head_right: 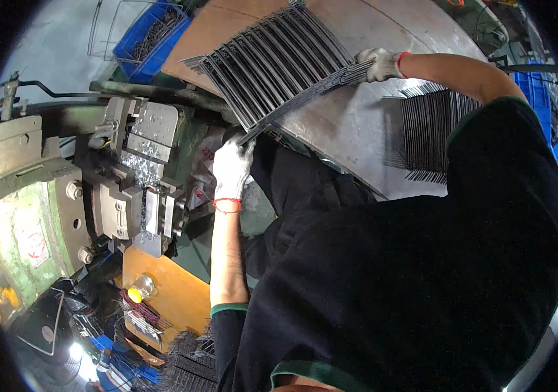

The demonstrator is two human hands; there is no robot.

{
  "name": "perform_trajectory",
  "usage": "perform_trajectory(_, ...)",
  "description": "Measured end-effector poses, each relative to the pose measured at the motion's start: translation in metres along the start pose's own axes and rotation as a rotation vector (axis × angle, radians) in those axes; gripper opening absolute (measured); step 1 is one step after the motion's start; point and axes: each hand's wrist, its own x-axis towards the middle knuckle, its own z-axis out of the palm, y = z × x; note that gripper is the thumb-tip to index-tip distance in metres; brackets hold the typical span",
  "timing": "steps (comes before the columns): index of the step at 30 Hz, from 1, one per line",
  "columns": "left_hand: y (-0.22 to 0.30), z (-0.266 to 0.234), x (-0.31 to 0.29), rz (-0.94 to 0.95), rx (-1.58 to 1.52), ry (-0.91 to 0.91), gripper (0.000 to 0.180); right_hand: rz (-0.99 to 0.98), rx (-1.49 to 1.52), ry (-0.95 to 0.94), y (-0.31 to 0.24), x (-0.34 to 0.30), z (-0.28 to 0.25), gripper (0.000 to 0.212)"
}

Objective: Bending metal wire grids using a specialized machine on a fabrication floor.

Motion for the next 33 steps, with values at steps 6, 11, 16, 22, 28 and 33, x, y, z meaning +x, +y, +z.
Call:
perform_trajectory(6, 0.000, -0.010, 0.003, 0.112, 0.200, -0.218, 0.040, 0.206, -0.094, -0.220, -0.053, -0.020, -0.036, 0.009)
perform_trajectory(11, 0.029, -0.019, -0.008, -0.053, -0.190, 0.067, 0.071, 0.294, 0.043, -0.164, -0.096, -0.038, -0.063, 0.043)
perform_trajectory(16, 0.036, -0.009, -0.002, -0.219, -0.122, -0.003, 0.057, -0.040, -0.111, 0.019, -0.029, -0.011, -0.025, 0.030)
perform_trajectory(22, 0.035, -0.018, 0.002, -0.107, 0.050, -0.097, 0.046, 0.224, 0.068, -0.103, -0.022, -0.005, -0.020, 0.020)
perform_trajectory(28, -0.035, -0.029, 0.023, -0.180, -0.681, -0.363, 0.041, -0.073, 0.689, -0.281, 0.014, 0.009, -0.061, 0.040)
perform_trajectory(33, 0.006, -0.035, 0.077, -0.564, -1.868, -0.054, 0.053, 0.198, 1.660, -0.151, -0.041, 0.051, -0.052, 0.042)
